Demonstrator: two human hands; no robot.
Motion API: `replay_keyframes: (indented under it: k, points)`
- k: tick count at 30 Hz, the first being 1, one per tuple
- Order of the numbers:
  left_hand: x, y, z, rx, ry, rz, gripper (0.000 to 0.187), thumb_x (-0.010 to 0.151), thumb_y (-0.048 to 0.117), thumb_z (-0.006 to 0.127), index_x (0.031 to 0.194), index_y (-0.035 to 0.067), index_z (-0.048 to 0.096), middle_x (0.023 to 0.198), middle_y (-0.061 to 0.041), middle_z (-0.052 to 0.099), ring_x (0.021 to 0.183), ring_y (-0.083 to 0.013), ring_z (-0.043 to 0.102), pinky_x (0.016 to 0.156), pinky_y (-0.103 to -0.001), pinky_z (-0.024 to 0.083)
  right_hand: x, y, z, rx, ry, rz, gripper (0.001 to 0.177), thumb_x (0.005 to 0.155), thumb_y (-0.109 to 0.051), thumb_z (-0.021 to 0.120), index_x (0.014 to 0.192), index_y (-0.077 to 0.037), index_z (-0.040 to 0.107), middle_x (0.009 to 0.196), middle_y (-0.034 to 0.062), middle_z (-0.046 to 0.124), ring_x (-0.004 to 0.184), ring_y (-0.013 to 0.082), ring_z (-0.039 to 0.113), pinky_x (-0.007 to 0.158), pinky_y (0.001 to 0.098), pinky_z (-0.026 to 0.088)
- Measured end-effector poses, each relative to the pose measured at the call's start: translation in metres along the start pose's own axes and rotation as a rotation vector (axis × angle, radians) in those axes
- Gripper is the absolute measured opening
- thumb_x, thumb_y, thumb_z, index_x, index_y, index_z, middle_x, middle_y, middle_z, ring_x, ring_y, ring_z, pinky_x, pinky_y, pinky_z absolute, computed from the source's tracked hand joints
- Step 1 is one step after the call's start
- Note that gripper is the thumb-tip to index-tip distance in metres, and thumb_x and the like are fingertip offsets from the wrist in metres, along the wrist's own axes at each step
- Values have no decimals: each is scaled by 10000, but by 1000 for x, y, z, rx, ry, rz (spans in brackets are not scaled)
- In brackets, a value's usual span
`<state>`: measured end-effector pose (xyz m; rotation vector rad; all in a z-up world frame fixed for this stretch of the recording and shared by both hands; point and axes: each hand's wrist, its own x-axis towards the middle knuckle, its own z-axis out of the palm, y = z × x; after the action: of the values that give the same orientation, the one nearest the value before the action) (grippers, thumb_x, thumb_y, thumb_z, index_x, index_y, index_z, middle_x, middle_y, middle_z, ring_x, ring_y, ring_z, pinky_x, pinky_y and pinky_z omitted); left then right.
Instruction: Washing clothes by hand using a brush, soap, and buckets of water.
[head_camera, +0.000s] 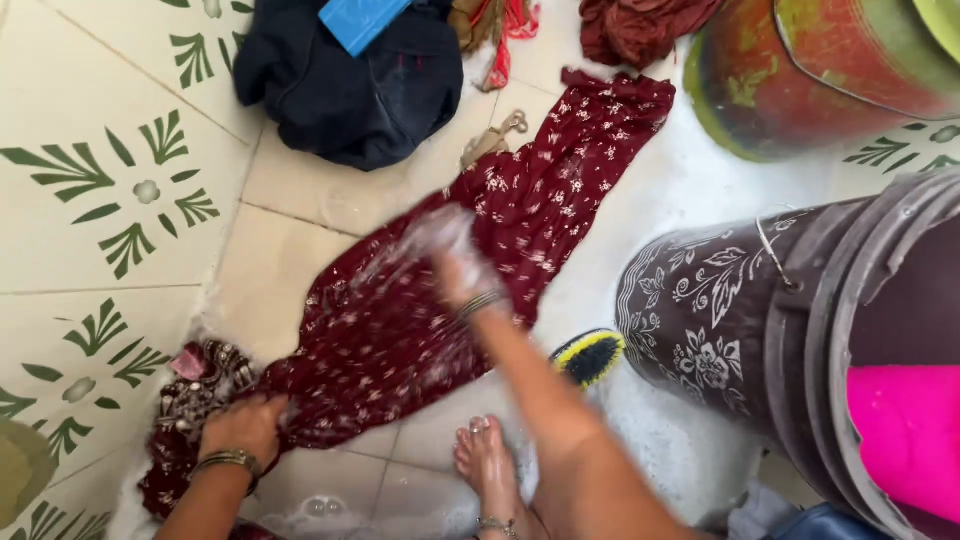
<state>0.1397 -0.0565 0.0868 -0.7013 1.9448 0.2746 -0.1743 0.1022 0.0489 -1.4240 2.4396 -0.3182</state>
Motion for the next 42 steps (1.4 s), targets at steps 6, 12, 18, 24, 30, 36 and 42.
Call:
replay_keyframes:
  k: [6, 12, 18, 24, 30, 36, 42]
  points:
    - [-9, 54, -87, 26, -151, -195, 523, 898, 600, 709, 1304, 273, 681, 1644, -83, 314, 1485, -256, 343, 1157, -519, 322, 5, 7, -14, 253, 330, 535, 382, 946, -200, 461, 1273, -79, 617, 1146, 229, 675, 603, 174, 569, 442, 283, 461]
    - [33, 103, -36, -298, 145, -135, 1240, 765, 832, 635, 1613, 258, -64, 1694, -60, -196, 1564, -285, -121, 1185, -673, 43, -29, -77, -40, -2, 638, -523, 321, 822, -167, 551, 1142, -148, 562, 1129, 111, 677, 990, 222, 677, 791, 362, 569]
    - [25, 105, -34, -246, 102, -74, 1452, 677, 853, 694, 1609, 218, -220, 1688, -104, -300, 1556, -340, -237, 1182, -691, 22, 23, 88, -4, -148, 227, 74, 300, 997, -112, 456, 1238, -82, 631, 1217, 131, 671, 1045, 247, 651, 857, 375, 608]
    - [23, 103, -51, -176, -147, -44, 1430, 758, 856, 658, 1599, 172, -276, 1655, -178, -377, 1522, -395, -312, 1160, -708, -2, 88, 35, -122, -19, -258, 531, 281, 1053, -156, 401, 1218, -81, 616, 1113, 159, 682, 959, 272, 698, 853, 412, 617]
    - [24, 102, -52, -178, -128, -20, 1434, 771, 845, 659, 1596, 163, -296, 1646, -190, -391, 1513, -397, -324, 1157, -708, -10, 168, 103, -45, -151, -32, 524, 606, 852, -399, 664, 1329, -44, 543, 1197, 207, 667, 1074, 361, 679, 869, 540, 545]
    - [26, 104, -57, -182, -151, -40, 1435, 760, 850, 673, 1599, 190, -287, 1656, -172, -384, 1521, -388, -320, 1158, -708, -2, 161, 141, -81, 378, -177, 629, 740, 768, -418, 764, 1377, -67, 534, 1327, 213, 628, 1222, 324, 610, 1022, 422, 496]
    - [27, 103, -50, -171, -155, -39, 1435, 768, 841, 673, 1594, 185, -299, 1652, -175, -391, 1516, -386, -324, 1153, -709, -2, 188, 213, -250, 634, 629, 849, 532, 948, -412, 618, 1228, 16, 474, 1087, 187, 696, 921, 277, 702, 820, 428, 592]
